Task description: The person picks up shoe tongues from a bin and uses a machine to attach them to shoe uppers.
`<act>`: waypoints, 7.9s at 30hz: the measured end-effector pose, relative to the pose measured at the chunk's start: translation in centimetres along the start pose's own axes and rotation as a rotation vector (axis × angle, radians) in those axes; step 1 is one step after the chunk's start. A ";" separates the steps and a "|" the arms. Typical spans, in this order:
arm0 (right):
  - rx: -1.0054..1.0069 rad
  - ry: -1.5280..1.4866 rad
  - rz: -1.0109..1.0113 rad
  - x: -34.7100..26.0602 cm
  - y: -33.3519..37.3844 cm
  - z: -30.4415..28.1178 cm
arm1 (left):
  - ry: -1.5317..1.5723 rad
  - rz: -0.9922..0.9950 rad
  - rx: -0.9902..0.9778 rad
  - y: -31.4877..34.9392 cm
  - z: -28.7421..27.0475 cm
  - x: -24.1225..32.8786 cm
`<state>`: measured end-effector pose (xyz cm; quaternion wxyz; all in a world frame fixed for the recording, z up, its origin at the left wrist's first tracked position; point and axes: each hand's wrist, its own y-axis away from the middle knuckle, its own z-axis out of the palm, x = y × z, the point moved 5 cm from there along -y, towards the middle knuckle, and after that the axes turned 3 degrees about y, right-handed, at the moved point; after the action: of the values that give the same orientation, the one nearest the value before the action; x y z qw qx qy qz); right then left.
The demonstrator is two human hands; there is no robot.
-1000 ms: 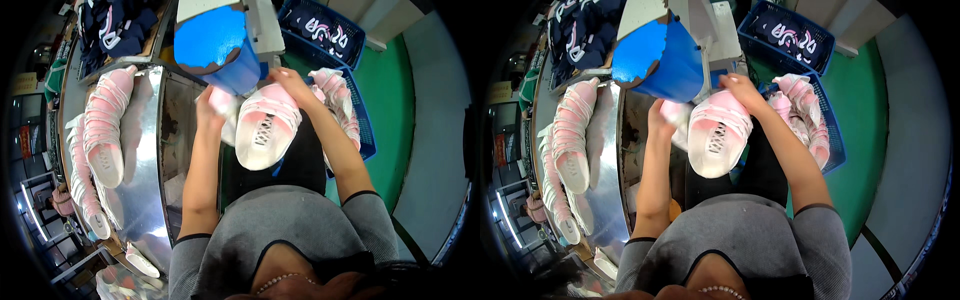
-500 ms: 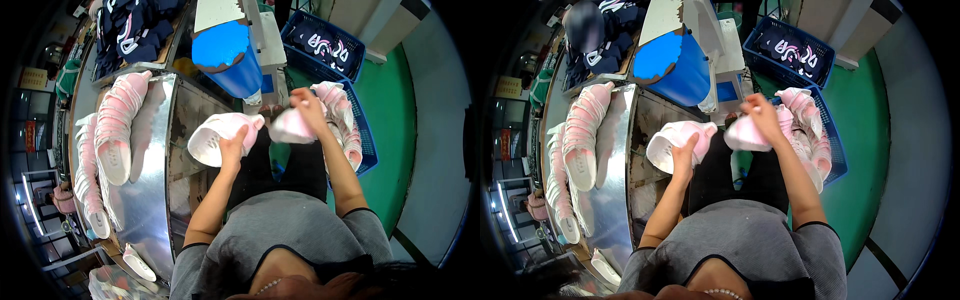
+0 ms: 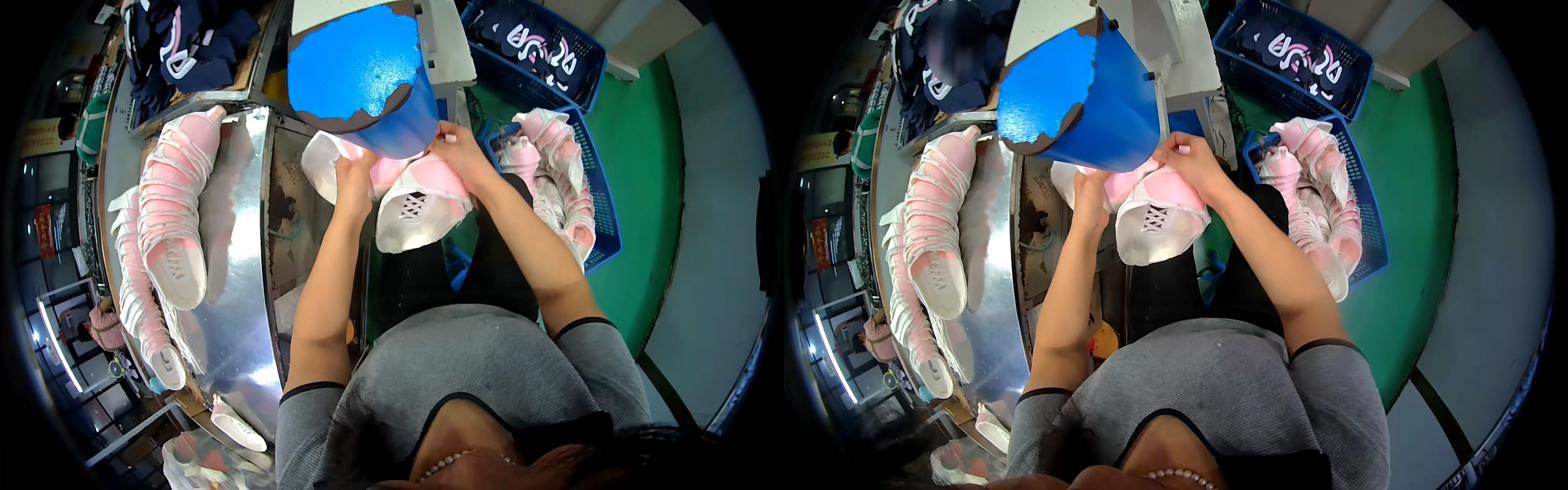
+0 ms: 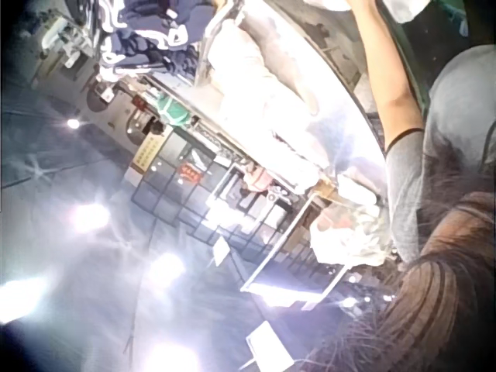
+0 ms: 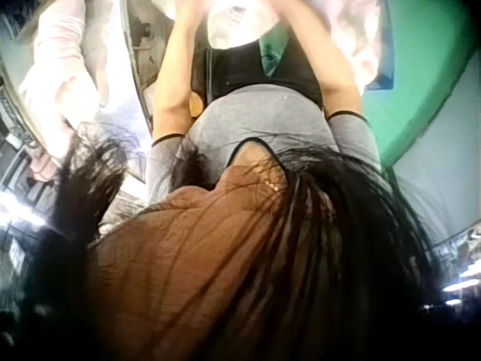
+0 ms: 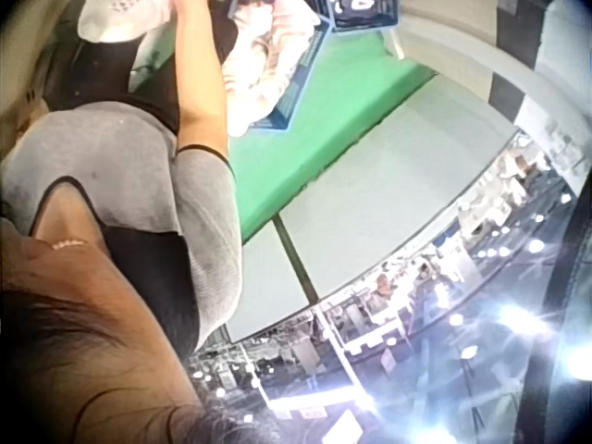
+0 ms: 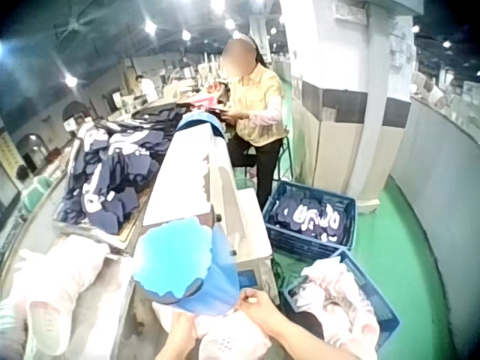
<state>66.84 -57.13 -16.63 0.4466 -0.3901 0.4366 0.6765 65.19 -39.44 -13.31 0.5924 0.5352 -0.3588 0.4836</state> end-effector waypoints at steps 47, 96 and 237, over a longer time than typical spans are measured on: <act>0.259 -0.352 0.089 3.8 -0.8 -4.7 | 0.827 -0.104 0.266 8.3 -5.1 0.1; 0.820 0.134 0.215 24.8 -3.2 -45.3 | -0.733 0.145 -0.453 -22.1 28.7 -36.8; 0.188 -0.522 0.107 3.7 -1.2 1.1 | 0.223 -0.190 0.080 -0.3 -0.3 -0.8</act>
<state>66.74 -54.85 -19.99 0.5419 -0.1361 0.3878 0.7331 65.26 -39.31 -14.24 0.6499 0.5328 -0.2190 0.4958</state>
